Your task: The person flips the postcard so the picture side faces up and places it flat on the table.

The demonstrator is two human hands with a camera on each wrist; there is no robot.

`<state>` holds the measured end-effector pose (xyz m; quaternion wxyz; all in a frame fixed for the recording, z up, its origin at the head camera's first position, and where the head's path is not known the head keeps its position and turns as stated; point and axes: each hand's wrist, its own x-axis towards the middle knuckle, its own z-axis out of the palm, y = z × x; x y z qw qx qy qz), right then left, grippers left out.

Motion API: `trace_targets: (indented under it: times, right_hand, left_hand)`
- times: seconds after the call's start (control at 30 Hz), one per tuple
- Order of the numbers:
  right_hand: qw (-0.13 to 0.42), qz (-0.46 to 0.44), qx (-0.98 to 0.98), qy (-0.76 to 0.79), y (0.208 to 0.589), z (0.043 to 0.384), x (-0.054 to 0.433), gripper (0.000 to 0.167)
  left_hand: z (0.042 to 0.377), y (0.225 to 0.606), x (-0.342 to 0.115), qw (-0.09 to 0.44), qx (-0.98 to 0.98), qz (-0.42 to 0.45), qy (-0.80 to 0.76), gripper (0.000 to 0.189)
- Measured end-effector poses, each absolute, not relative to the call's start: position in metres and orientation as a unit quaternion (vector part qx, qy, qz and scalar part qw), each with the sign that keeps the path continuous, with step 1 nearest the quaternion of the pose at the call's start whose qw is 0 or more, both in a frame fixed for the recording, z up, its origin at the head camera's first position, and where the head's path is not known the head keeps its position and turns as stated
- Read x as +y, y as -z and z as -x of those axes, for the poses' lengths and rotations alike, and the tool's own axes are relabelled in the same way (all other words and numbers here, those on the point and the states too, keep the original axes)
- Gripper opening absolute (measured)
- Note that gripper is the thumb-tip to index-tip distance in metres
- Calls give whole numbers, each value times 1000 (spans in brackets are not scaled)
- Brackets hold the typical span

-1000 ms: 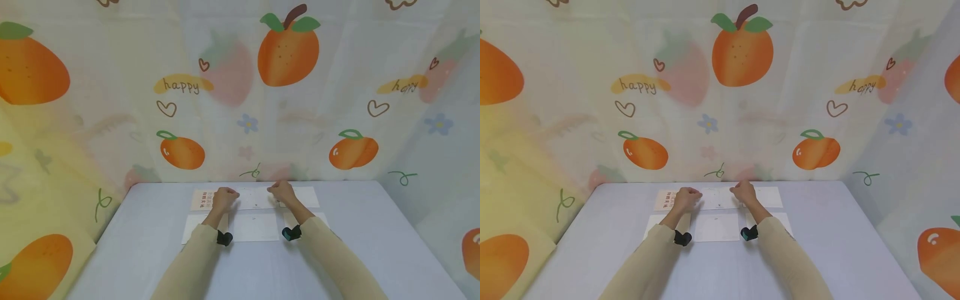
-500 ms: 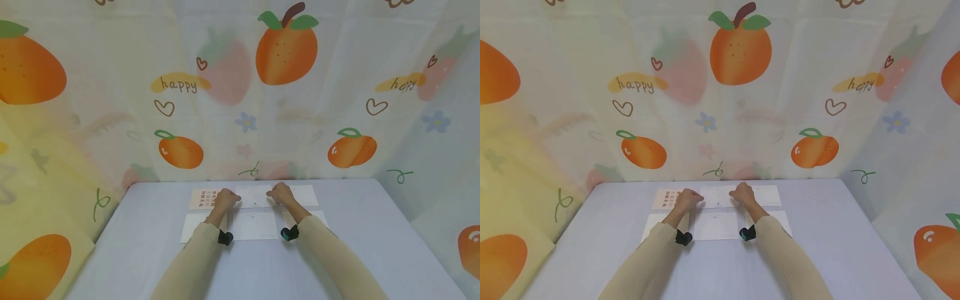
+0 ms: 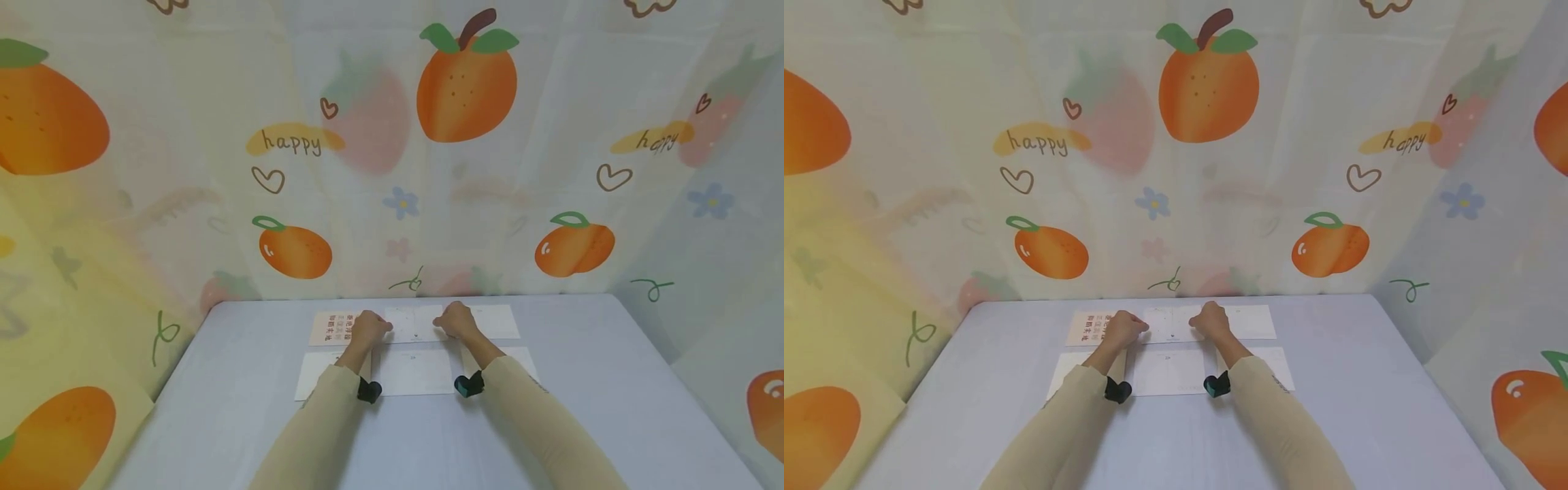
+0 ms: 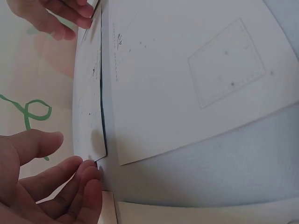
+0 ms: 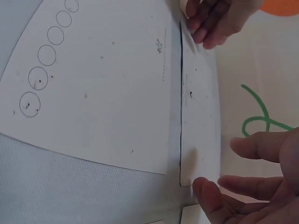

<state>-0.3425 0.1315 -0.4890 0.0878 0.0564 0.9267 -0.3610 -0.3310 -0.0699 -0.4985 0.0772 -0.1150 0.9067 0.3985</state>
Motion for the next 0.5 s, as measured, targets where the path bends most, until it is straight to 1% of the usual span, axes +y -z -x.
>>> trace_targets:
  times: [0.13,0.37,0.5]
  right_hand:
    - [72,-65,931,352,490,343,132,20]
    - [68,-82,933,345,495,346,132,30]
    - [67,-84,933,344,496,347,132,28]
  left_hand:
    - [331,499,-70,60,906,112,-405,18]
    - [333,502,-70,56,907,120,-400,18]
    - [335,504,-70,57,911,118,-391,17]
